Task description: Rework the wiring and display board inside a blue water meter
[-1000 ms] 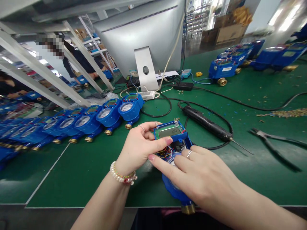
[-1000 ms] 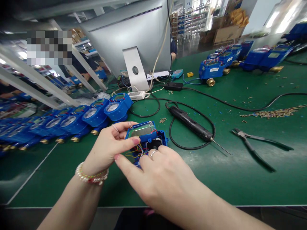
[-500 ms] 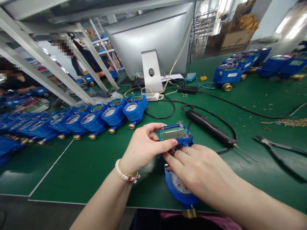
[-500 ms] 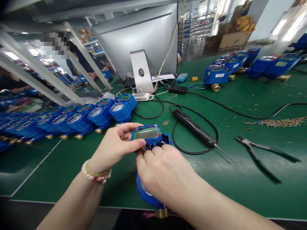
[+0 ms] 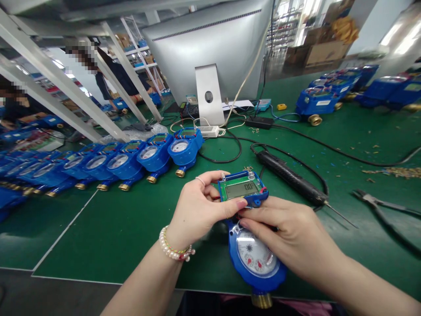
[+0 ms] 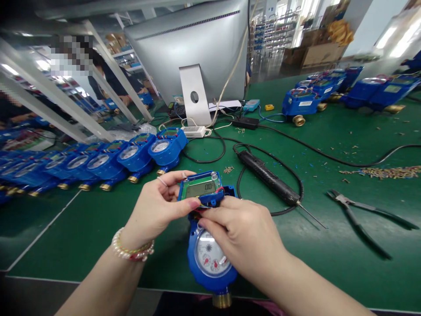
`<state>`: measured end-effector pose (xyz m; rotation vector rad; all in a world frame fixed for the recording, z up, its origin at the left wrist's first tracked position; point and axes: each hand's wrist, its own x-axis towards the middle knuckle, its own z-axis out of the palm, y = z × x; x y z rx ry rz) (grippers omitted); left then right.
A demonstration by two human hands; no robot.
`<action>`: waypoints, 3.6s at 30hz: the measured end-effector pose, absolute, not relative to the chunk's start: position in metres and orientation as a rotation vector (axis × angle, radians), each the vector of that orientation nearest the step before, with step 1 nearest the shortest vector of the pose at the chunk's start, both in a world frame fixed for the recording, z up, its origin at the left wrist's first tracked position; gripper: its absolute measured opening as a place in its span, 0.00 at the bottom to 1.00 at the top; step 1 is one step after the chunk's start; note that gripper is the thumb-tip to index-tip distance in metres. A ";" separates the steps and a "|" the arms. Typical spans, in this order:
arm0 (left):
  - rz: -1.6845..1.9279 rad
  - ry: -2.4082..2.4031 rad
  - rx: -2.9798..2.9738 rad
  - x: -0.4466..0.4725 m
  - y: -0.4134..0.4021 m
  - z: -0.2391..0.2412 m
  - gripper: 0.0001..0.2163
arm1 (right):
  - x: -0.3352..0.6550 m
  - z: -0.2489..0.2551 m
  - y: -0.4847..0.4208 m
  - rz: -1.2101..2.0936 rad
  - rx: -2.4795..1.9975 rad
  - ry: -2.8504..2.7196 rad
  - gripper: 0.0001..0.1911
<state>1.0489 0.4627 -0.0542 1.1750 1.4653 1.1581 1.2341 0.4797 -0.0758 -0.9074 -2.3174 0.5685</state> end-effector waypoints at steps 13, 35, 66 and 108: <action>1.375 1.319 1.144 1.050 0.458 -0.078 0.28 | 1.227 -0.078 0.464 0.706 -0.934 -1.911 0.06; 1.398 1.327 1.114 1.053 0.460 -0.070 0.24 | 1.197 -0.066 0.471 0.510 -1.344 -2.131 0.13; 1.430 1.321 1.102 1.043 0.465 -0.073 0.24 | 1.236 -0.066 0.455 0.443 -1.024 -2.111 0.05; 1.401 1.417 1.126 1.044 0.465 -0.071 0.22 | 1.197 -0.068 0.444 0.544 -1.217 -2.111 0.07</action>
